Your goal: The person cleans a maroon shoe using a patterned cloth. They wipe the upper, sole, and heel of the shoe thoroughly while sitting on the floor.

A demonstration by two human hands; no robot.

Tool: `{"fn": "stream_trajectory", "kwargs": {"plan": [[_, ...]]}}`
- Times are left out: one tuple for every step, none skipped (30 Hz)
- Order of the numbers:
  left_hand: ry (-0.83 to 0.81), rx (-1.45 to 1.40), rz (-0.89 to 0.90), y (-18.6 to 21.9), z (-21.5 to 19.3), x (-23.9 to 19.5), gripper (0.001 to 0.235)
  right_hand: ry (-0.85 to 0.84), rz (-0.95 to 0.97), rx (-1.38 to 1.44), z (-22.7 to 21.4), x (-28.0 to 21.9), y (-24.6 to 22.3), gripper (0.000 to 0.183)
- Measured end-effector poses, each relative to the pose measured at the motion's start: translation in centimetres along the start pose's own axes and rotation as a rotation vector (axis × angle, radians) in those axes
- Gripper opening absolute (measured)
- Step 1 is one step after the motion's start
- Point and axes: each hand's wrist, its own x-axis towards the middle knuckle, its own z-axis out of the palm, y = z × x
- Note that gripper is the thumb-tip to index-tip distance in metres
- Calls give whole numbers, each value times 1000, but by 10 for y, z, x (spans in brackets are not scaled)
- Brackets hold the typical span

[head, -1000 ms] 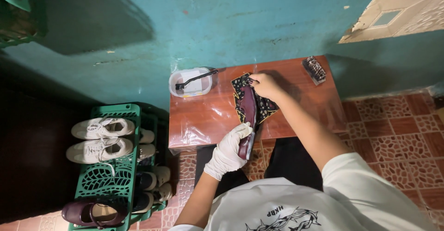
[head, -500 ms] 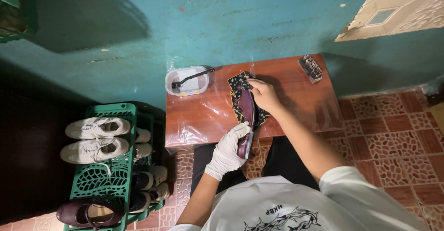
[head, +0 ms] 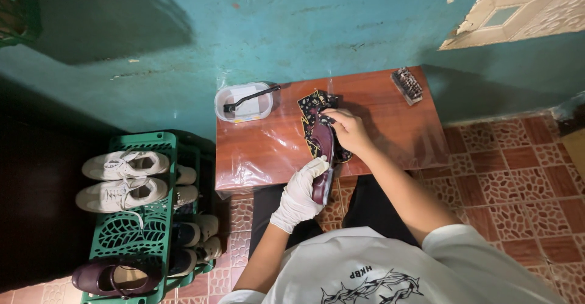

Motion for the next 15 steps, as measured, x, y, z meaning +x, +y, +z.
{"fn": "stream_trajectory", "kwargs": {"plan": [[-14,34,12,-5,1,0,54,1,7,9,-1,-1,-2,22],[-28,67,23,-10,2,-1,56,2,13,19,-1,-2,-4,22],[-28,67,21,-10,3,-1,56,0,14,20,-1,-3,-4,22],[-25,83,25,-10,3,-1,54,7,14,25,-1,-4,-4,21],[-22,100,31,-11,3,0,53,16,13,31,-1,-4,-4,20],[-22,100,31,-8,1,0,53,16,13,31,-1,-5,-6,20],[-12,72,41,-5,0,1,50,21,14,35,-2,-5,-9,20],[-2,43,52,-2,-1,2,48,27,16,39,-2,-5,-11,19],[-1,42,53,-4,1,2,48,26,15,39,-2,-6,-10,19],[10,68,71,-6,2,2,48,26,22,41,-2,-7,-9,19],[21,94,88,-7,4,2,47,24,28,43,-3,-8,-8,19],[23,93,88,-6,5,2,47,22,27,43,-3,-9,-8,19],[51,141,95,-5,6,2,44,25,32,46,-3,-9,-9,18],[78,189,102,-4,7,2,41,28,38,48,-3,-10,-10,17],[79,189,103,-3,6,2,41,27,37,49,-4,-11,-10,17]]}}
